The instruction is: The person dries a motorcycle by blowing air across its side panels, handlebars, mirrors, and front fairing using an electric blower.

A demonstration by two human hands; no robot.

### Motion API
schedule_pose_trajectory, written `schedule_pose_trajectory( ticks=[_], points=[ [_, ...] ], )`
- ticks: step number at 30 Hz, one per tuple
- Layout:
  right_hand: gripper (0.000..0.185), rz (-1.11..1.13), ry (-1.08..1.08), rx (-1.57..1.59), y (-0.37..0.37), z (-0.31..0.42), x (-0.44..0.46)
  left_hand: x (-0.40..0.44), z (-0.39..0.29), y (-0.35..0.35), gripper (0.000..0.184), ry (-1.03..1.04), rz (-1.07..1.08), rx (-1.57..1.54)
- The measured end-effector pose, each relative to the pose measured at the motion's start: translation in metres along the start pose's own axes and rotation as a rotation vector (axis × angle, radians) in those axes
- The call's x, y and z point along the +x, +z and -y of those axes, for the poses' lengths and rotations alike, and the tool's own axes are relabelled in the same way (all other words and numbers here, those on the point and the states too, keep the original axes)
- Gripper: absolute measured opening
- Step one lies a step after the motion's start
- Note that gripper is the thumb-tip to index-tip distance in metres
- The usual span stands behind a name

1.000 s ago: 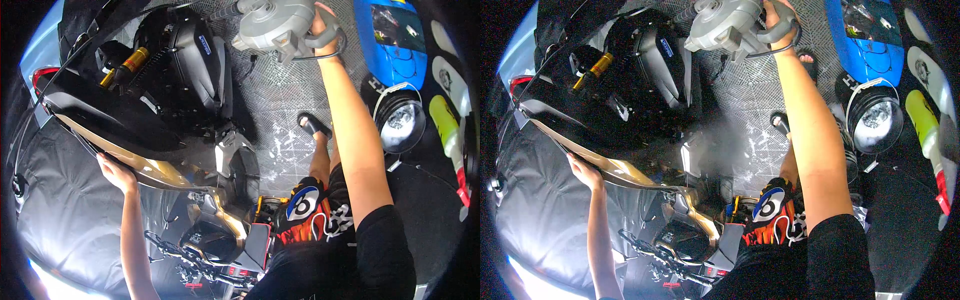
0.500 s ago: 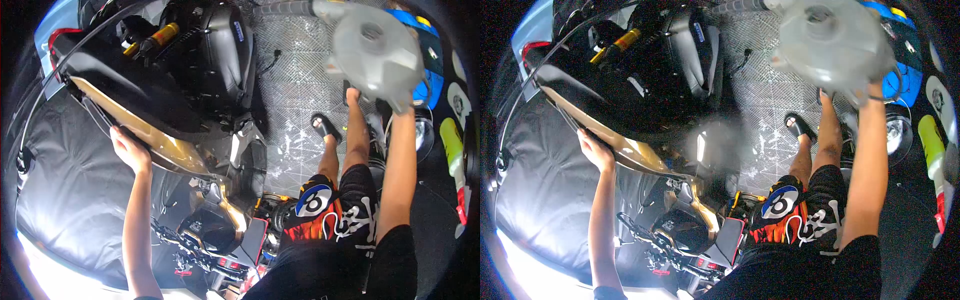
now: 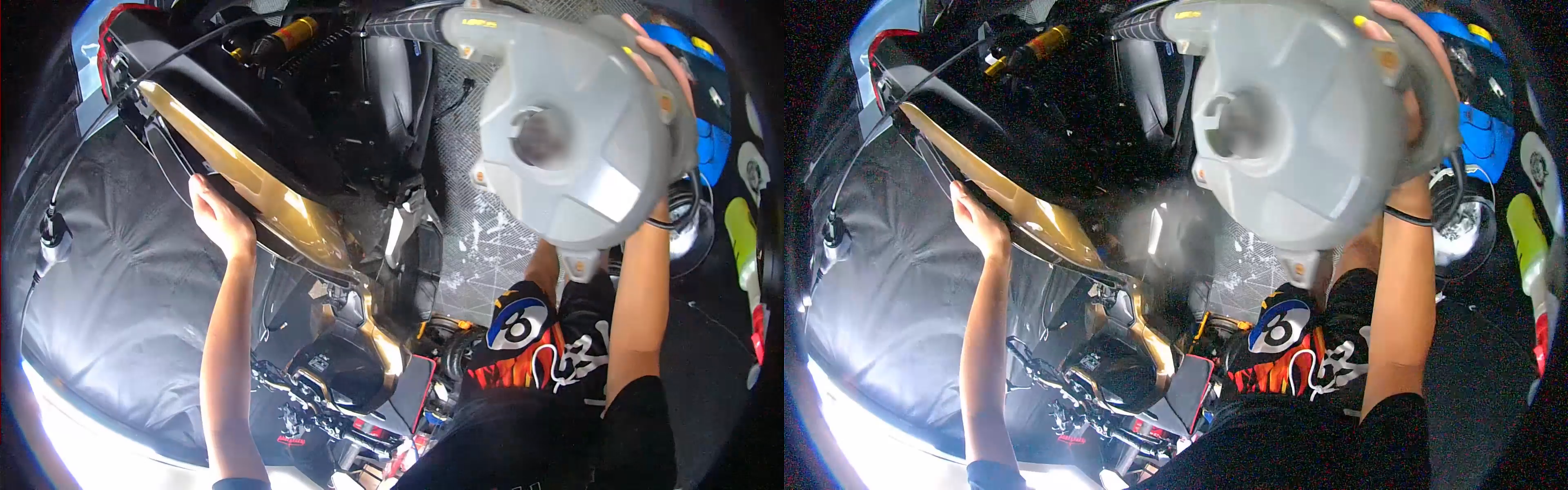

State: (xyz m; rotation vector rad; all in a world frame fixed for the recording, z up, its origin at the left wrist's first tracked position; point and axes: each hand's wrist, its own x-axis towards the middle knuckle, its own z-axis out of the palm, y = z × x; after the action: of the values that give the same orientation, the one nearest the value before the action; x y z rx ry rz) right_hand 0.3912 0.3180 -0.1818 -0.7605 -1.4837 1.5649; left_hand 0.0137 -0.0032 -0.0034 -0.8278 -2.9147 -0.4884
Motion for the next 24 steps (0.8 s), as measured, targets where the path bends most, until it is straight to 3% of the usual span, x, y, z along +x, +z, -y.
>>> schedule_pose_trajectory(
  ticks=[2, 4, 7, 10, 11, 18, 24],
  points=[
    [0.041, 0.107, -0.182, -0.354, 0.013, 0.009, -0.002, 0.001, 0.001, -0.002, 0.047, -0.011, 0.027, 0.0],
    [0.044, 0.171, -0.307, -0.381, 0.012, 0.002, 0.0, 0.003, -0.005, -0.003, 0.047, -0.023, 0.047, 0.002],
    [0.044, 0.256, -0.3, -0.433, 0.019, 0.005, -0.007, 0.002, -0.011, -0.002, 0.045, -0.01, 0.045, -0.052],
    [0.036, 0.189, -0.126, -0.176, 0.043, 0.015, -0.015, 0.001, -0.008, -0.003, 0.045, -0.019, 0.066, -0.055],
    [0.03, 0.075, 0.024, -0.164, 0.058, 0.024, -0.021, 0.002, -0.005, -0.003, 0.046, -0.029, 0.07, -0.062],
    [0.023, -0.046, 0.013, -0.097, 0.103, 0.016, -0.028, 0.003, -0.005, -0.006, 0.049, -0.051, 0.094, 0.007],
    [0.024, -0.006, 0.01, -0.152, 0.112, 0.004, -0.032, 0.002, -0.008, -0.005, 0.049, -0.044, 0.098, -0.013]
  ],
)
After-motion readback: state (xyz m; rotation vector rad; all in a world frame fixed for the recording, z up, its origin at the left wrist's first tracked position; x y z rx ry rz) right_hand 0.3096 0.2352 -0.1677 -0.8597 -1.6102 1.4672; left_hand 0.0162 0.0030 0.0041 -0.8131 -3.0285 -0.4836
